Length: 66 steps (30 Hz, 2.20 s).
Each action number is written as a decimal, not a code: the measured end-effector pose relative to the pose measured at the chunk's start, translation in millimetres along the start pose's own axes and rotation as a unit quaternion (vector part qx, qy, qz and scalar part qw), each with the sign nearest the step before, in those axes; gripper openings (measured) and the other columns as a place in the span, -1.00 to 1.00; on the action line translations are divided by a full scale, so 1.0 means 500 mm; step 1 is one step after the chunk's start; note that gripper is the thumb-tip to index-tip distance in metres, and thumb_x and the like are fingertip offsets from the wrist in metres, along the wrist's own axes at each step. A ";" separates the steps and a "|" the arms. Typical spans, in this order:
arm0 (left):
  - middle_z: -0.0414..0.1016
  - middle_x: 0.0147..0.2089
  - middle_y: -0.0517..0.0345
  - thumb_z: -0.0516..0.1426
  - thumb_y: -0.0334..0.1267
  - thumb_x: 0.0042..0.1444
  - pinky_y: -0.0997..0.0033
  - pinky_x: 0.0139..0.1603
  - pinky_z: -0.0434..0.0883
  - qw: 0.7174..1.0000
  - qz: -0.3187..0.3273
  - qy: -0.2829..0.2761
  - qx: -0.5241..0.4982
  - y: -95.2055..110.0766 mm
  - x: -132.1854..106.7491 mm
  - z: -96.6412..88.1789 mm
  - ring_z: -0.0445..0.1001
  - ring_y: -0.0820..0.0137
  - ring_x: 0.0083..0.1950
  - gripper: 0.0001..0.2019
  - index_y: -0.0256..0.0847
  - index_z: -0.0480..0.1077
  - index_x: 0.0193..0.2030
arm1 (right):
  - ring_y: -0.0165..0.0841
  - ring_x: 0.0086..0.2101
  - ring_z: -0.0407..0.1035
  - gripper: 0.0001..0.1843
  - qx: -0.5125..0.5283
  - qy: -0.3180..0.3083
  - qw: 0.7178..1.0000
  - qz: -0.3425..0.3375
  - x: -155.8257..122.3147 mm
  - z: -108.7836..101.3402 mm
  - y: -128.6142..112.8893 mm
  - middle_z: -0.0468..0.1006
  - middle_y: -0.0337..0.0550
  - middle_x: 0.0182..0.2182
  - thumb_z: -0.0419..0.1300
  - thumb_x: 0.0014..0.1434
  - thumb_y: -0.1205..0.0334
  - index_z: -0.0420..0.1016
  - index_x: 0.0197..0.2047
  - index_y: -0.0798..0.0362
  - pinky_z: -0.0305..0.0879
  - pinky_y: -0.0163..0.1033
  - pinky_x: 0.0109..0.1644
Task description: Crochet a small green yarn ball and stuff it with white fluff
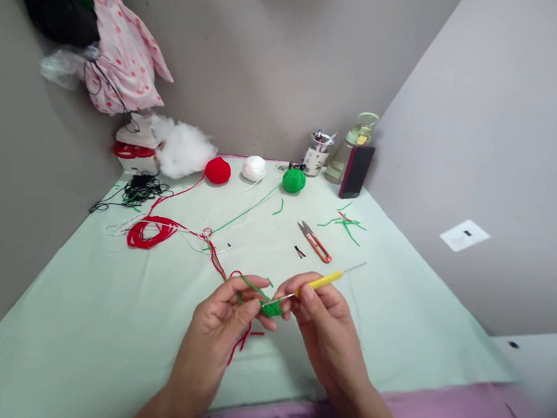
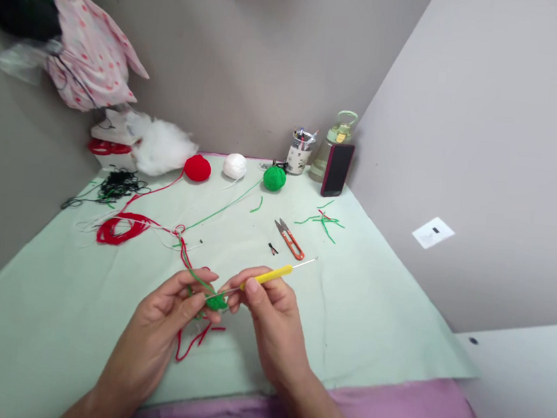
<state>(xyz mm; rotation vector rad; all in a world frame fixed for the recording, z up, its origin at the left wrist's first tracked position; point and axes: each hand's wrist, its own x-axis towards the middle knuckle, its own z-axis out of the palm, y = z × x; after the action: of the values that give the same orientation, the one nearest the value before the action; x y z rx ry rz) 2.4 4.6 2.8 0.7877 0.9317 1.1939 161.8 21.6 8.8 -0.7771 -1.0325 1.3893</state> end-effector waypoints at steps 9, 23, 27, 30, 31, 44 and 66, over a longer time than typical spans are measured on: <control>0.49 -0.38 0.19 0.30 -0.11 0.21 0.44 -0.31 0.43 0.997 0.027 0.022 0.069 0.015 -0.007 0.003 0.45 0.40 -0.37 -0.77 -0.11 0.59 -0.04 | -0.38 -0.32 0.51 -0.77 -0.188 -0.015 0.974 -0.127 -0.020 -0.016 -0.006 0.64 -0.15 -0.28 0.12 0.46 0.23 0.63 -0.14 -0.02 0.48 -0.26 -0.19; 0.38 -0.42 0.30 0.46 -0.17 0.00 0.60 -0.39 0.28 0.994 -0.081 -0.008 -0.071 0.004 -0.006 0.007 0.23 0.57 -0.45 -0.45 -0.13 0.56 0.16 | -0.21 -0.14 0.60 -0.56 -0.517 -0.095 0.756 -0.391 -0.040 -0.019 0.009 0.68 -0.03 -0.12 0.16 0.36 0.42 0.52 0.22 -0.13 0.59 -0.13 -0.13; 0.27 -0.48 0.36 0.46 -0.22 0.00 0.65 -0.46 0.17 0.981 -0.119 -0.022 -0.153 0.013 0.004 0.003 0.06 0.66 -0.53 -0.54 -0.19 0.61 0.07 | -0.27 -0.26 0.53 -0.71 -0.346 -0.030 0.892 -0.290 -0.037 -0.014 0.001 0.63 -0.07 -0.24 0.11 0.41 0.39 0.60 0.03 -0.07 0.54 -0.16 -0.23; 0.42 -0.34 0.25 0.45 -0.25 0.00 0.60 -0.28 0.33 0.990 -0.078 0.001 -0.120 0.017 0.000 0.006 0.33 0.57 -0.37 -0.59 -0.14 0.63 0.03 | -0.33 -0.34 0.47 -0.77 -0.208 -0.003 0.955 -0.210 -0.025 -0.005 -0.001 0.60 -0.12 -0.32 0.12 0.44 0.32 0.63 -0.10 -0.03 0.48 -0.21 -0.29; 0.46 -0.31 0.21 0.44 -0.24 0.01 0.56 -0.19 0.38 0.992 -0.069 -0.001 -0.104 0.016 -0.003 0.009 0.41 0.50 -0.28 -0.60 -0.11 0.63 0.03 | -0.33 -0.35 0.47 -0.78 -0.188 -0.009 0.963 -0.193 -0.021 -0.002 0.000 0.61 -0.11 -0.30 0.14 0.43 0.29 0.64 -0.12 -0.03 0.48 -0.22 -0.30; 0.43 -0.36 0.22 0.45 -0.18 0.00 0.54 -0.20 0.36 0.977 -0.132 -0.008 -0.166 0.010 0.013 -0.003 0.34 0.55 -0.36 -0.64 -0.17 0.66 -0.03 | -0.30 -0.28 0.52 -0.70 -0.313 0.001 0.911 -0.269 -0.035 -0.006 -0.013 0.64 -0.10 -0.27 0.17 0.37 0.44 0.66 -0.02 -0.07 0.49 -0.21 -0.23; 0.52 -0.33 0.20 0.44 -0.17 0.02 0.52 -0.39 0.39 0.997 -0.064 0.008 -0.051 0.016 0.005 0.010 0.44 0.52 -0.45 -0.60 -0.14 0.63 0.02 | -0.43 -0.35 0.44 -0.84 -0.095 -0.021 0.993 -0.062 -0.005 -0.013 0.008 0.62 -0.21 -0.31 0.26 0.38 0.16 0.71 -0.14 -0.10 0.38 -0.30 -0.21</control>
<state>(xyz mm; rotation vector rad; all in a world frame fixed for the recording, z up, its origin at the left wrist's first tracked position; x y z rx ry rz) 4.1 8.6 11.7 0.6276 0.9138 1.1284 166.4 20.6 2.0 -0.8098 -1.2383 1.2188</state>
